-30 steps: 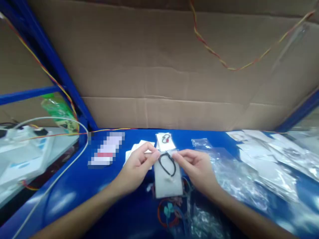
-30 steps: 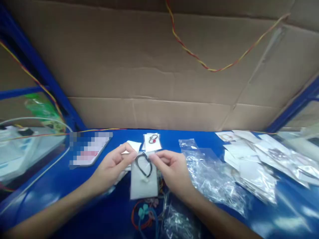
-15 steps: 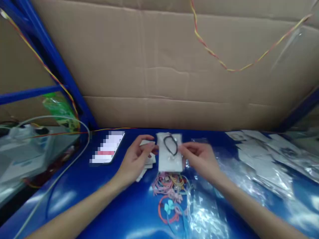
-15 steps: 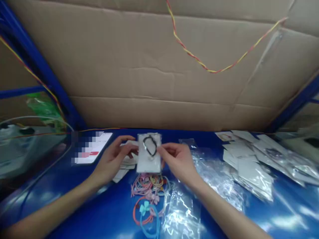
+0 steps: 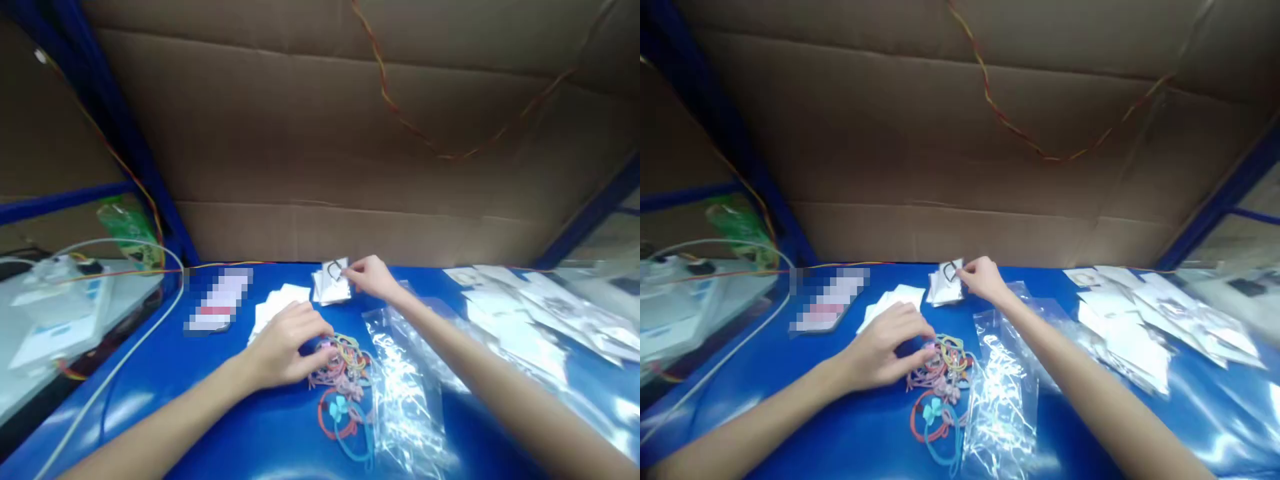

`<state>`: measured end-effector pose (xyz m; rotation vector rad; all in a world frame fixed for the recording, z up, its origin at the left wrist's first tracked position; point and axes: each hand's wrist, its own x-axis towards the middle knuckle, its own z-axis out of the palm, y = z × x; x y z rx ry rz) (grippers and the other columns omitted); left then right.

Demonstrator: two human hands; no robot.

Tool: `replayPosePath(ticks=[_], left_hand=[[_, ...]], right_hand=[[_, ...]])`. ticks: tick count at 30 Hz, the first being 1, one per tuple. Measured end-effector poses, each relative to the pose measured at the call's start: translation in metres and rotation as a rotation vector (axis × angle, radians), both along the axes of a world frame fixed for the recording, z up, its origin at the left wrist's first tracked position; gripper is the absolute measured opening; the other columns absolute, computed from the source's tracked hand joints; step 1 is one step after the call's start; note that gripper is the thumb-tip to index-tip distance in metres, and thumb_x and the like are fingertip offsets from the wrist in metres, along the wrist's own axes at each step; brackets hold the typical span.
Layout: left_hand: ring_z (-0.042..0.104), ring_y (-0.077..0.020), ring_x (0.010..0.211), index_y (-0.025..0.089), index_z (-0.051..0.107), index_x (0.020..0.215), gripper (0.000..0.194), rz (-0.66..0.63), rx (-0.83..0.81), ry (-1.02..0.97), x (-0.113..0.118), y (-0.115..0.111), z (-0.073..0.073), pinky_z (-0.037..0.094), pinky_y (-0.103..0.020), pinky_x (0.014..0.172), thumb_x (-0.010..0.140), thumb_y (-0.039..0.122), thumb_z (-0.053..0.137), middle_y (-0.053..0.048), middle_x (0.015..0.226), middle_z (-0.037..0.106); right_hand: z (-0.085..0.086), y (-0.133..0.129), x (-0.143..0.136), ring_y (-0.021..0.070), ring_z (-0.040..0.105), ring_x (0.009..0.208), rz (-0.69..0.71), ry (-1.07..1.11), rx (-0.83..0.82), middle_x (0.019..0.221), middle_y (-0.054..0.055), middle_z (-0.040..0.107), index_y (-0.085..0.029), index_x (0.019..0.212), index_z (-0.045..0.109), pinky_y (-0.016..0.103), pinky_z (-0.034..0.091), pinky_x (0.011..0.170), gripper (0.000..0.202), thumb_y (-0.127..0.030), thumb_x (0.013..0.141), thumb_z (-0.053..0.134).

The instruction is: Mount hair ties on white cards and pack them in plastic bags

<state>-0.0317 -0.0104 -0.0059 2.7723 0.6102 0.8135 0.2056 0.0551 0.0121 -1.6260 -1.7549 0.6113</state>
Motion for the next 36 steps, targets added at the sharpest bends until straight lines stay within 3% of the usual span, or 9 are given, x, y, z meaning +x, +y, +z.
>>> replayPosePath(ticks=[3,6,10,13,18,22,28,33,36], left_hand=[[0.058,-0.0227,0.084,0.018,0.07,0.101,0.024,-0.03,0.015,0.058,0.001,-0.004,-0.001,0.04,-0.036,0.078,0.095,0.041,0.062,-0.007,0.089,0.07],[0.058,-0.023,0.085,0.019,0.069,0.107,0.029,-0.049,0.027,0.094,0.004,-0.007,-0.004,0.04,-0.036,0.078,0.094,0.044,0.061,-0.008,0.094,0.069],[0.059,-0.0229,0.085,0.019,0.067,0.114,0.035,-0.084,0.113,0.146,0.01,-0.009,-0.008,0.041,-0.036,0.077,0.094,0.048,0.062,-0.008,0.096,0.068],[0.058,-0.0232,0.083,0.018,0.068,0.111,0.032,-0.096,0.224,0.199,0.015,-0.008,-0.008,0.041,-0.037,0.076,0.097,0.045,0.057,-0.008,0.094,0.067],[0.056,-0.0224,0.076,0.018,0.068,0.101,0.022,-0.106,0.361,0.23,0.023,-0.006,-0.007,0.038,-0.037,0.07,0.097,0.034,0.053,-0.007,0.084,0.066],[0.053,-0.0221,0.072,0.017,0.067,0.094,0.019,-0.129,0.435,0.253,0.027,-0.006,-0.009,0.035,-0.037,0.066,0.096,0.029,0.052,-0.007,0.079,0.065],[0.055,-0.0229,0.074,0.017,0.066,0.097,0.017,-0.096,0.399,0.245,0.025,-0.006,-0.015,0.038,-0.037,0.067,0.095,0.028,0.053,-0.007,0.081,0.066],[0.058,-0.0239,0.077,0.016,0.067,0.105,0.02,-0.046,0.361,0.164,0.021,-0.007,-0.014,0.04,-0.038,0.071,0.094,0.025,0.053,-0.009,0.088,0.069],[0.06,-0.0263,0.089,0.016,0.064,0.115,0.026,-0.031,0.216,0.014,0.02,-0.014,-0.009,0.043,-0.04,0.079,0.093,0.026,0.053,-0.012,0.103,0.071]], right_hand=[[0.003,-0.005,0.005,0.0241,0.067,0.073,-0.036,-0.152,0.058,0.07,0.012,0.073,-0.011,0.074,0.078,0.029,0.043,0.064,0.029,-0.039,0.082,0.074],[0.018,-0.021,0.024,0.0225,0.064,0.072,-0.006,-0.242,0.088,0.077,0.011,0.074,-0.014,0.093,0.081,0.03,0.041,0.064,0.036,-0.047,0.087,0.067],[0.036,-0.048,0.06,0.0151,0.055,0.058,0.213,-0.27,0.006,0.064,0.002,0.067,-0.018,0.081,0.081,0.027,0.036,0.056,0.039,-0.054,0.086,0.067],[0.038,-0.066,0.078,0.0112,0.043,0.051,0.446,-0.155,-0.209,0.055,-0.003,0.056,-0.017,0.089,0.082,0.025,0.029,0.049,0.041,-0.057,0.078,0.076],[0.03,-0.092,0.065,0.0084,0.031,0.042,0.572,-0.22,-0.378,0.047,-0.007,0.046,-0.021,0.095,0.081,0.025,0.017,0.041,0.053,-0.057,0.058,0.09],[0.018,-0.1,0.049,0.0117,0.047,0.05,0.521,-0.357,-0.197,0.058,-0.003,0.059,-0.023,0.084,0.08,0.022,0.025,0.043,0.053,-0.052,0.042,0.096],[0.005,-0.088,0.057,0.0099,0.042,0.048,0.613,-0.264,-0.25,0.053,-0.005,0.052,-0.02,0.074,0.079,0.024,0.024,0.045,0.026,-0.04,0.063,0.091],[0.014,-0.082,0.072,0.0131,0.052,0.065,0.689,-0.028,-0.202,0.07,0.0,0.064,-0.018,0.073,0.079,0.024,0.038,0.058,0.025,-0.042,0.072,0.086],[0.022,-0.083,0.077,0.0145,0.054,0.07,0.655,0.111,-0.133,0.078,0.001,0.064,-0.019,0.071,0.078,0.025,0.043,0.061,0.025,-0.042,0.071,0.087]])
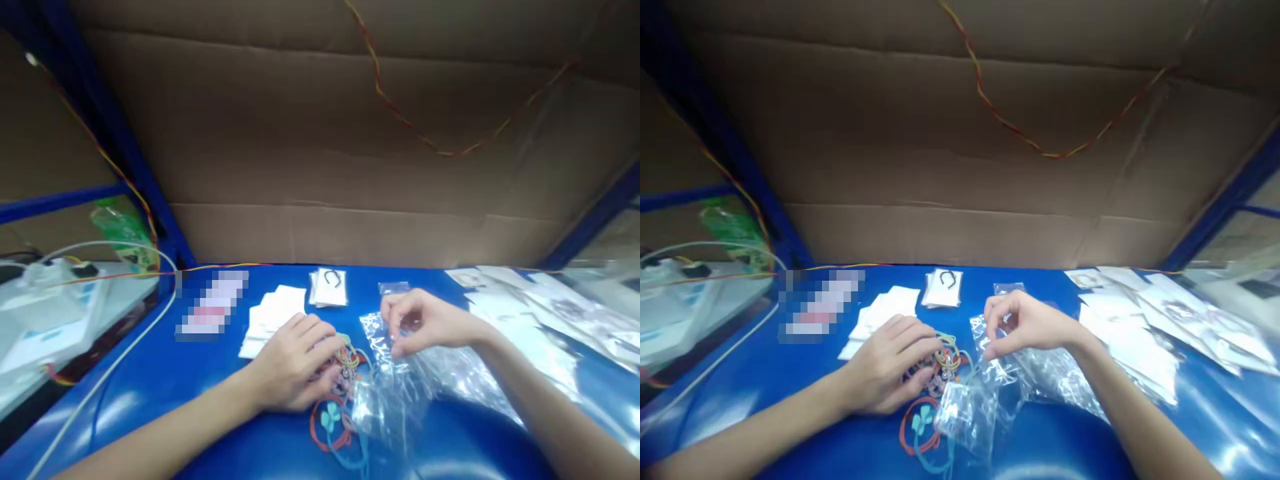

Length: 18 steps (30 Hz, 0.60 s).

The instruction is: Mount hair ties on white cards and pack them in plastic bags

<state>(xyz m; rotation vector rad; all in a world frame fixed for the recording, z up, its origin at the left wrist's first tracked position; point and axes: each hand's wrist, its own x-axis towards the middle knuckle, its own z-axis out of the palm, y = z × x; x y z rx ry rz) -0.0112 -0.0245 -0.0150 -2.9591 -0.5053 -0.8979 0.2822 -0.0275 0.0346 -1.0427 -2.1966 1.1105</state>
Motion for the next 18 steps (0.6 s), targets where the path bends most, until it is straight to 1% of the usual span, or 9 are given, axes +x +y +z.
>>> replayPosePath(ticks=[1,3,5,6,8,10,13,16,18], left_hand=[[0.06,-0.027,0.093,0.017,0.063,0.116,0.027,-0.008,-0.097,-0.048,0.0,-0.004,0.002,0.043,-0.041,0.082,0.094,0.029,0.052,-0.012,0.106,0.071],[0.059,-0.0264,0.087,0.02,0.065,0.114,0.036,-0.01,-0.337,-0.157,0.003,-0.013,0.006,0.042,-0.042,0.08,0.097,0.045,0.048,-0.011,0.1,0.07],[0.058,-0.0246,0.083,0.022,0.068,0.109,0.038,-0.011,-0.502,-0.197,0.006,-0.022,0.01,0.042,-0.041,0.079,0.099,0.049,0.043,-0.008,0.095,0.071],[0.058,-0.0237,0.081,0.022,0.069,0.101,0.034,0.005,-0.533,-0.212,0.008,-0.025,0.011,0.041,-0.04,0.078,0.098,0.048,0.047,-0.007,0.089,0.07],[0.057,-0.022,0.076,0.021,0.067,0.083,0.026,0.064,-0.576,-0.23,0.011,-0.029,0.013,0.041,-0.039,0.076,0.097,0.039,0.052,-0.005,0.078,0.068],[0.056,-0.021,0.072,0.021,0.063,0.073,0.026,0.118,-0.606,-0.272,0.012,-0.028,0.013,0.041,-0.038,0.074,0.095,0.031,0.054,-0.003,0.071,0.065],[0.056,-0.0197,0.069,0.02,0.061,0.069,0.028,0.171,-0.713,-0.368,0.009,-0.023,0.01,0.042,-0.034,0.07,0.095,0.032,0.056,-0.002,0.069,0.063],[0.052,-0.0171,0.065,0.02,0.058,0.068,0.033,0.245,-0.897,-0.487,0.004,-0.016,0.009,0.041,-0.029,0.063,0.096,0.037,0.055,0.0,0.066,0.058],[0.051,-0.0163,0.064,0.02,0.056,0.067,0.033,0.274,-0.939,-0.572,0.002,-0.011,0.009,0.041,-0.028,0.062,0.095,0.038,0.055,0.001,0.065,0.055]], right_hand=[[0.002,0.0,0.0,0.0147,0.055,0.071,-0.018,0.038,0.001,0.082,0.002,0.065,-0.019,0.07,0.077,0.026,0.044,0.061,0.025,-0.042,0.071,0.088],[0.002,-0.001,-0.004,0.0154,0.058,0.074,-0.043,0.092,0.007,0.086,0.004,0.066,-0.018,0.068,0.076,0.026,0.045,0.062,0.026,-0.041,0.07,0.089],[0.0,-0.002,-0.009,0.0157,0.059,0.073,-0.081,0.132,0.01,0.083,0.004,0.068,-0.017,0.066,0.076,0.026,0.046,0.062,0.027,-0.041,0.069,0.089],[-0.002,-0.003,-0.012,0.0155,0.059,0.07,-0.111,0.143,-0.005,0.078,0.004,0.069,-0.017,0.066,0.076,0.026,0.045,0.061,0.028,-0.041,0.07,0.088],[-0.006,-0.003,-0.015,0.0139,0.057,0.059,-0.183,0.15,-0.066,0.067,0.003,0.069,-0.016,0.066,0.078,0.026,0.043,0.055,0.028,-0.043,0.071,0.087],[-0.008,-0.002,-0.014,0.0124,0.053,0.05,-0.249,0.135,-0.114,0.058,0.003,0.069,-0.016,0.071,0.081,0.025,0.039,0.049,0.027,-0.043,0.073,0.085],[-0.007,0.0,-0.009,0.0109,0.05,0.043,-0.307,0.154,-0.128,0.053,0.003,0.068,-0.016,0.076,0.083,0.024,0.038,0.044,0.026,-0.042,0.073,0.084],[-0.004,0.003,-0.003,0.0097,0.048,0.041,-0.351,0.201,-0.131,0.051,0.002,0.066,-0.016,0.072,0.08,0.023,0.038,0.043,0.027,-0.042,0.071,0.086],[0.0,0.004,0.001,0.0096,0.048,0.04,-0.411,0.23,-0.107,0.05,0.001,0.064,-0.016,0.07,0.078,0.023,0.037,0.042,0.029,-0.044,0.071,0.085]])
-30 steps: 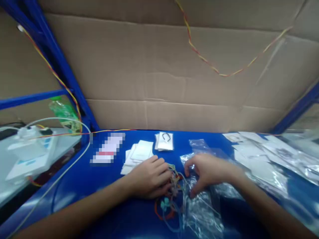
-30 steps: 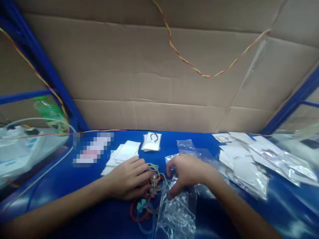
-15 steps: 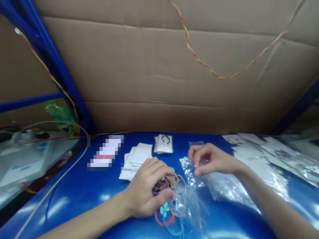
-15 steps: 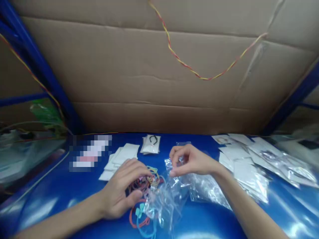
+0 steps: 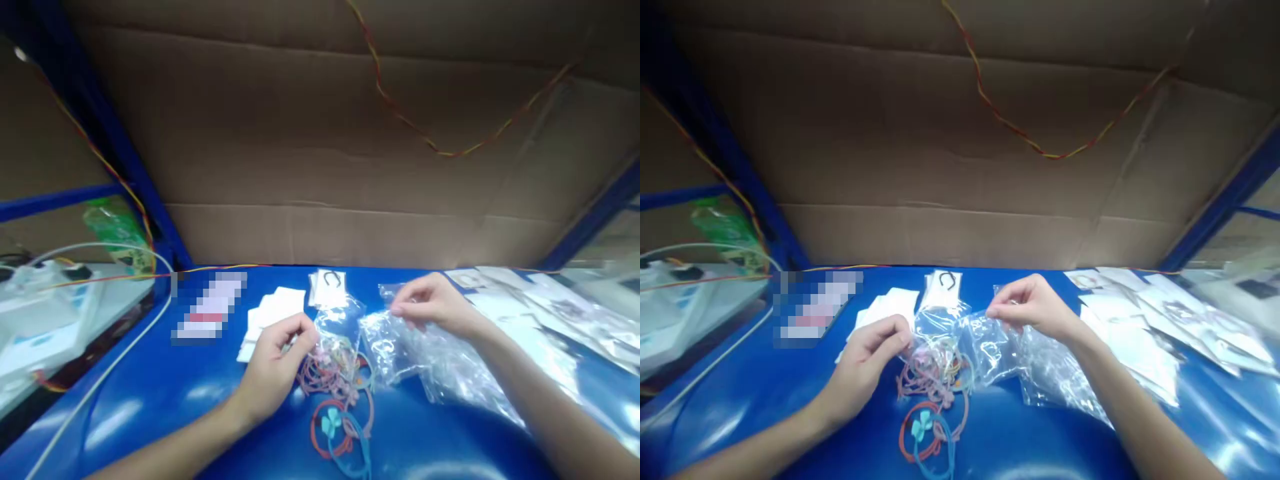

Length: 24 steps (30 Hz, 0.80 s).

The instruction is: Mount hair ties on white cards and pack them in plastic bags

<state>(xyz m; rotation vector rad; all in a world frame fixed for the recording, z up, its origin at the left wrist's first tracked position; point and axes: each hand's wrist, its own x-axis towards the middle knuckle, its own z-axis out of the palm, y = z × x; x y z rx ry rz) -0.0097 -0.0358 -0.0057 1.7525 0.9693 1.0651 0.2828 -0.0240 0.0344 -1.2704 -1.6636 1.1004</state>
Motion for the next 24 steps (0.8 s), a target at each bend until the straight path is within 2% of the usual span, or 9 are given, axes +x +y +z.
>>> replayPosePath(ticks=[4,7,8,10,12,16,20,22,24], left_hand=[[0.053,-0.0172,0.069,0.02,0.057,0.069,0.033,0.07,0.063,-0.04,-0.003,0.006,0.003,0.042,-0.029,0.068,0.096,0.038,0.056,0.001,0.068,0.056],[0.055,-0.0178,0.073,0.019,0.059,0.074,0.031,0.067,0.088,-0.027,-0.004,0.006,0.002,0.043,-0.029,0.071,0.098,0.038,0.055,0.0,0.073,0.059],[0.055,-0.0177,0.074,0.019,0.059,0.075,0.03,0.06,0.093,-0.024,-0.003,0.006,0.002,0.043,-0.029,0.072,0.098,0.037,0.054,0.0,0.073,0.059],[0.054,-0.0172,0.074,0.019,0.059,0.076,0.029,0.048,0.096,-0.02,-0.002,0.005,0.0,0.043,-0.028,0.072,0.099,0.036,0.053,0.0,0.074,0.058],[0.054,-0.0169,0.074,0.019,0.058,0.077,0.03,0.03,0.098,-0.01,-0.002,0.003,-0.001,0.043,-0.028,0.071,0.1,0.036,0.052,0.0,0.074,0.057],[0.054,-0.0166,0.074,0.019,0.058,0.079,0.028,-0.027,0.132,0.025,-0.003,0.001,-0.001,0.043,-0.028,0.071,0.101,0.035,0.051,0.0,0.075,0.057],[0.055,-0.0169,0.076,0.019,0.059,0.082,0.024,-0.134,0.222,0.049,-0.005,-0.001,0.001,0.043,-0.029,0.074,0.101,0.03,0.051,-0.001,0.079,0.059],[0.056,-0.0179,0.079,0.019,0.06,0.083,0.023,-0.218,0.275,0.068,-0.005,-0.001,0.002,0.044,-0.031,0.077,0.101,0.027,0.049,-0.003,0.082,0.06],[0.057,-0.0188,0.082,0.019,0.06,0.084,0.022,-0.281,0.307,0.081,-0.005,-0.002,0.004,0.044,-0.032,0.08,0.102,0.025,0.047,-0.004,0.084,0.061]], right_hand=[[0.011,-0.001,0.014,0.0107,0.049,0.044,-0.136,-0.137,0.069,0.053,0.001,0.063,-0.017,0.08,0.078,0.025,0.036,0.044,0.031,-0.048,0.081,0.076],[0.018,-0.002,0.035,0.0172,0.061,0.059,-0.03,-0.473,0.122,0.069,0.008,0.073,-0.018,0.075,0.079,0.03,0.043,0.054,0.029,-0.044,0.085,0.071],[0.019,-0.001,0.042,0.0194,0.063,0.063,-0.051,-0.601,0.141,0.072,0.008,0.074,-0.019,0.076,0.079,0.031,0.045,0.057,0.026,-0.042,0.085,0.07],[0.021,-0.001,0.052,0.0231,0.066,0.067,-0.179,-0.804,0.246,0.077,0.008,0.076,-0.021,0.078,0.08,0.034,0.047,0.061,0.021,-0.039,0.082,0.07],[0.022,-0.002,0.051,0.0272,0.069,0.079,-0.276,-0.87,0.405,0.09,0.009,0.076,-0.022,0.088,0.08,0.039,0.051,0.07,0.023,-0.041,0.082,0.071],[0.019,-0.013,0.012,0.0305,0.067,0.103,-0.307,-0.678,0.709,0.109,0.01,0.072,-0.023,0.103,0.075,0.047,0.052,0.091,0.028,-0.046,0.09,0.067],[-0.002,-0.026,-0.039,0.0304,0.058,0.127,-0.114,-0.395,0.548,0.145,0.01,0.057,-0.029,0.147,0.048,0.047,0.051,0.101,0.06,-0.043,0.092,0.067],[-0.015,-0.029,-0.055,0.0309,0.05,0.138,-0.026,-0.302,0.457,0.157,0.01,0.046,-0.032,0.157,0.034,0.048,0.05,0.104,0.075,-0.039,0.09,0.069],[-0.025,-0.028,-0.063,0.0309,0.051,0.136,-0.003,-0.18,0.415,0.156,0.012,0.046,-0.031,0.157,0.033,0.048,0.049,0.105,0.086,-0.033,0.083,0.077]])
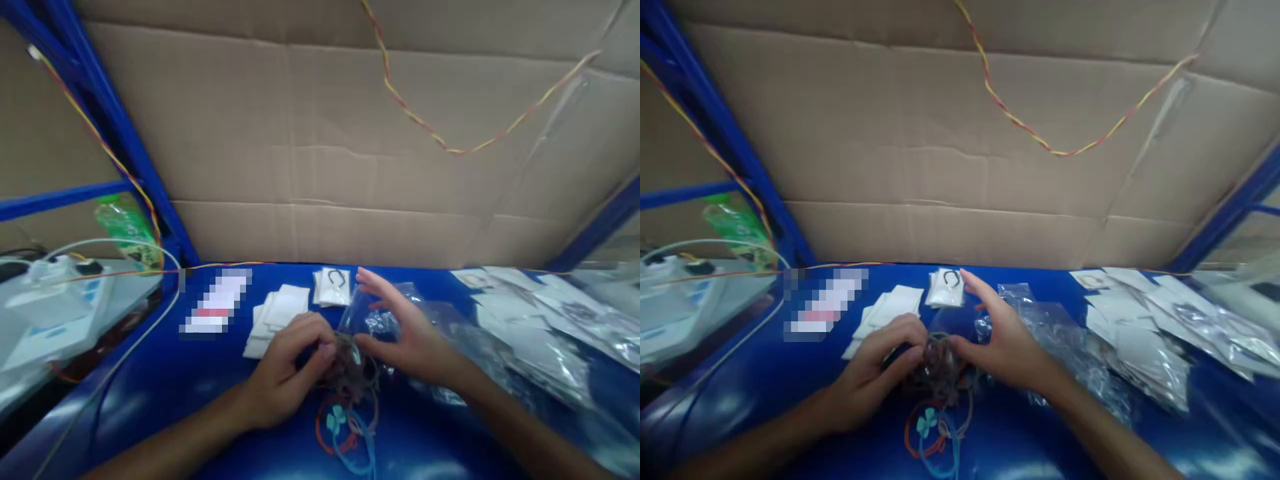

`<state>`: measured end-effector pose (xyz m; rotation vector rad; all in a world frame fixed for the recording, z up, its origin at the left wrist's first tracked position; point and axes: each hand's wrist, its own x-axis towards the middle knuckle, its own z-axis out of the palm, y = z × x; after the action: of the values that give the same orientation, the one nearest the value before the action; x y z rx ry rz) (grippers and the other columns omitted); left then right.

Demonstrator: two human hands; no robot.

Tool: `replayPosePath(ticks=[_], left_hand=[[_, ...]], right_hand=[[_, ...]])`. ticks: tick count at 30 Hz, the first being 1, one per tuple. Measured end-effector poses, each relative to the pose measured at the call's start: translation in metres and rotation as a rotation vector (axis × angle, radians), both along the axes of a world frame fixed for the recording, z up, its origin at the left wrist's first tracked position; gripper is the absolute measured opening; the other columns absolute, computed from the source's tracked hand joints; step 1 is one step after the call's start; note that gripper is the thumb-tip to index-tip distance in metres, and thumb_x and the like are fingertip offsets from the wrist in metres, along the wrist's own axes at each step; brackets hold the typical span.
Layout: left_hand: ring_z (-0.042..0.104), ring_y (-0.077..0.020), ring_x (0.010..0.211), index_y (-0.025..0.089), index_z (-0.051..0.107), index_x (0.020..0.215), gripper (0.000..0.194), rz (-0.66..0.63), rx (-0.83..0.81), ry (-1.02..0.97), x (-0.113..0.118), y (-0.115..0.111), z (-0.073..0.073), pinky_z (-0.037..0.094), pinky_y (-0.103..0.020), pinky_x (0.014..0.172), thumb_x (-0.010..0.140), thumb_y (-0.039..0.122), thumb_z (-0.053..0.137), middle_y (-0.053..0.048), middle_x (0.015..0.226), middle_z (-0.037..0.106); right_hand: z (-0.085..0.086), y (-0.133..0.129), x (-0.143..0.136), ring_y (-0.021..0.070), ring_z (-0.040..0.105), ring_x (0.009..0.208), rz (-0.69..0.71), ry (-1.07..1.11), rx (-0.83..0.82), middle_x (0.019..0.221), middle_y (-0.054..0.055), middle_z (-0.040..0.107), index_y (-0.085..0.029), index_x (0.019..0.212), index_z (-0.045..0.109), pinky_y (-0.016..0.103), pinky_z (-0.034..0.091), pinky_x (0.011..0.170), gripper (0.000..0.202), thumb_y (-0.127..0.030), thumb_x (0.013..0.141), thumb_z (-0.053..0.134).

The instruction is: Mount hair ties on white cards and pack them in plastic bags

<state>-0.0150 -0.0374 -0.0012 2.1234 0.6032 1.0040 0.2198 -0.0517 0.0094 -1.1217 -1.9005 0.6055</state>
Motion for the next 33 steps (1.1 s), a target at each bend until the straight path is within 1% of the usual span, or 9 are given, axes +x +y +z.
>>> replayPosePath(ticks=[3,5,7,11,15,18,24,27,33], left_hand=[[0.057,-0.0193,0.084,0.019,0.06,0.085,0.023,-0.016,-0.003,0.025,0.0,0.0,0.002,0.044,-0.033,0.082,0.103,0.025,0.046,-0.004,0.085,0.061],[0.057,-0.0196,0.085,0.019,0.06,0.087,0.024,-0.002,-0.019,0.044,-0.001,0.001,0.001,0.044,-0.034,0.083,0.103,0.027,0.045,-0.004,0.087,0.061],[0.057,-0.0205,0.089,0.02,0.062,0.097,0.021,0.041,-0.042,0.04,-0.002,0.002,-0.002,0.045,-0.035,0.085,0.104,0.03,0.044,-0.005,0.094,0.062],[0.056,-0.024,0.101,0.024,0.044,0.138,0.043,0.239,-0.017,-0.06,-0.005,0.003,-0.011,0.047,-0.04,0.088,0.1,0.043,0.049,-0.01,0.123,0.056],[0.056,-0.0261,0.105,0.022,0.041,0.131,0.079,0.429,0.171,-0.04,-0.002,0.004,-0.012,0.052,-0.037,0.08,0.069,0.043,0.086,-0.014,0.133,0.048],[0.059,-0.0251,0.105,0.022,0.049,0.112,0.055,0.448,0.241,0.073,0.0,0.008,-0.01,0.053,-0.034,0.076,0.071,0.033,0.085,-0.011,0.127,0.052],[0.065,-0.017,0.074,0.021,0.062,0.098,0.012,0.464,0.075,0.093,-0.004,0.019,-0.007,0.051,-0.031,0.073,0.091,0.03,0.066,-0.001,0.086,0.068],[0.066,-0.0173,0.075,0.021,0.066,0.089,0.013,0.419,0.01,0.052,-0.005,0.021,-0.003,0.051,-0.03,0.074,0.093,0.033,0.064,-0.001,0.081,0.069],[0.068,-0.0163,0.064,0.02,0.057,0.083,0.025,0.33,-0.434,-0.255,-0.002,0.028,0.001,0.054,-0.029,0.065,0.094,0.041,0.063,-0.001,0.077,0.072]], right_hand=[[-0.008,0.005,-0.006,0.0245,0.067,0.099,0.014,0.237,-0.127,0.112,0.008,0.071,-0.026,0.146,0.051,0.04,0.055,0.085,0.081,-0.031,0.073,0.086],[-0.009,0.007,-0.008,0.0157,0.061,0.066,0.023,0.35,-0.278,0.074,-0.001,0.066,-0.021,0.121,0.07,0.031,0.051,0.064,0.054,-0.034,0.072,0.087],[-0.011,0.009,-0.009,0.0103,0.051,0.053,0.017,0.413,-0.4,0.06,-0.004,0.059,-0.017,0.095,0.077,0.025,0.042,0.051,0.032,-0.037,0.072,0.087],[-0.013,0.009,-0.013,0.0111,0.058,0.048,-0.053,0.537,-0.425,0.064,-0.001,0.066,-0.016,0.085,0.07,0.021,0.041,0.042,0.032,-0.042,0.074,0.085],[-0.014,0.006,-0.018,0.0174,0.069,0.052,-0.095,0.649,-0.403,0.079,0.004,0.074,-0.02,0.088,0.055,0.021,0.045,0.035,0.04,-0.047,0.077,0.082],[-0.013,0.004,-0.022,0.02,0.072,0.057,-0.075,0.68,-0.384,0.084,0.004,0.075,-0.022,0.091,0.048,0.024,0.053,0.038,0.042,-0.044,0.079,0.081],[-0.014,0.002,-0.023,0.0209,0.074,0.064,-0.025,0.717,-0.383,0.083,-0.002,0.067,-0.025,0.107,0.043,0.028,0.059,0.045,0.051,-0.032,0.076,0.083],[-0.015,0.002,-0.021,0.019,0.072,0.063,0.008,0.659,-0.42,0.078,-0.004,0.066,-0.025,0.121,0.043,0.026,0.058,0.046,0.06,-0.024,0.075,0.081],[-0.017,-0.001,-0.019,0.0128,0.065,0.058,0.101,0.568,-0.509,0.071,-0.005,0.064,-0.021,0.137,0.044,0.023,0.056,0.053,0.074,-0.014,0.073,0.079]])
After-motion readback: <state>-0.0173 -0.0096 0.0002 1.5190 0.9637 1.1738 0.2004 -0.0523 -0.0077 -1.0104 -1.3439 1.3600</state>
